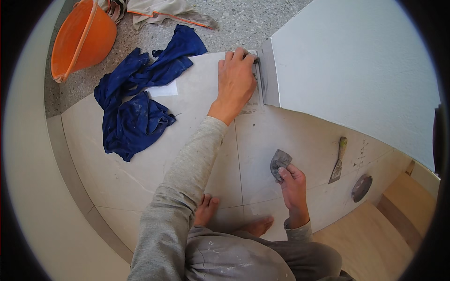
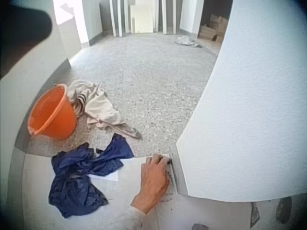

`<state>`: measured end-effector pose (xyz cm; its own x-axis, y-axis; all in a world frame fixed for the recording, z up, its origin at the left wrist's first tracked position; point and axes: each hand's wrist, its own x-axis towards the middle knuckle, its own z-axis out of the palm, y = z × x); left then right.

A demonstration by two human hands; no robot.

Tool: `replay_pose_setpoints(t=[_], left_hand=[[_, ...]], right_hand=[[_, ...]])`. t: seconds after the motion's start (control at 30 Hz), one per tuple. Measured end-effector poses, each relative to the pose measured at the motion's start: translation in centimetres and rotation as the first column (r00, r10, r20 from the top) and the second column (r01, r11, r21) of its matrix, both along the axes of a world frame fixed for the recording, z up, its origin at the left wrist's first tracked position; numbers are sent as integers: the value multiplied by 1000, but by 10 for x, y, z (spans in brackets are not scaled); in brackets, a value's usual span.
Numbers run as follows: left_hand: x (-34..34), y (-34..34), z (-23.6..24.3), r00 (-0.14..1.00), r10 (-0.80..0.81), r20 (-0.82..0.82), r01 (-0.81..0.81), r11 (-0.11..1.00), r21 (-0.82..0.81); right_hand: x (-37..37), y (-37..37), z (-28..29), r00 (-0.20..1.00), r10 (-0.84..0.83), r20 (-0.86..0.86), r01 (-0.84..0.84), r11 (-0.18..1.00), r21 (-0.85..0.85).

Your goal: The person applies a grey sealant material to the joints between floor tiles and along the base of a wall. The person uses a metal putty knife and their fingers to spread and smooth the material into the gaps.

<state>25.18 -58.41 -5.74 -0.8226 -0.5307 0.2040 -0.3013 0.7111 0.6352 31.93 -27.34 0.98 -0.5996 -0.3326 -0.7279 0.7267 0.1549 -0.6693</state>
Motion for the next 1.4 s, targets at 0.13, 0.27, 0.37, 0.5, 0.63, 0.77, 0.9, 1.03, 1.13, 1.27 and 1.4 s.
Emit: replay_pose_setpoints(t=[0.13,0.27,0.37,0.5,0.63,0.77,0.9,1.03,1.13,1.27,1.4], left_hand=[[18,28,2,998,-7,-64,11,998,63],[55,56,5,996,-12,-84,21,993,115],[78,75,22,999,-44,-23,47,983,176],[90,109,12,999,-54,-6,54,966,252],[82,109,11,984,181,-7,-165,913,372],[72,118,10,987,142,69,-155,955,253],[80,133,13,994,48,96,-74,951,301],[63,159,53,958,-201,206,197,980,40],[47,150,57,850,-248,464,412,863,-292],[30,132,55,664,-95,742,693,449,-563],[41,109,67,450,20,893,868,224,-443]], right_hand=[[-3,0,0,1000,4,-2,-4,1000,-27],[-2,-2,-1,1000,4,-22,-6,996,-88],[-5,2,0,999,-30,-44,26,994,-107],[-7,13,7,991,-128,-47,123,987,-102],[-6,27,5,985,-154,-80,143,981,-130],[-4,37,9,981,-180,-78,168,975,-143],[-2,56,2,969,-237,-67,224,960,-166],[-5,79,-12,967,-239,-85,216,952,-218],[-1,66,4,959,-271,-78,253,949,-189],[0,78,1,951,-291,-102,270,946,-179],[1,95,-6,954,-285,-88,268,948,-173]])
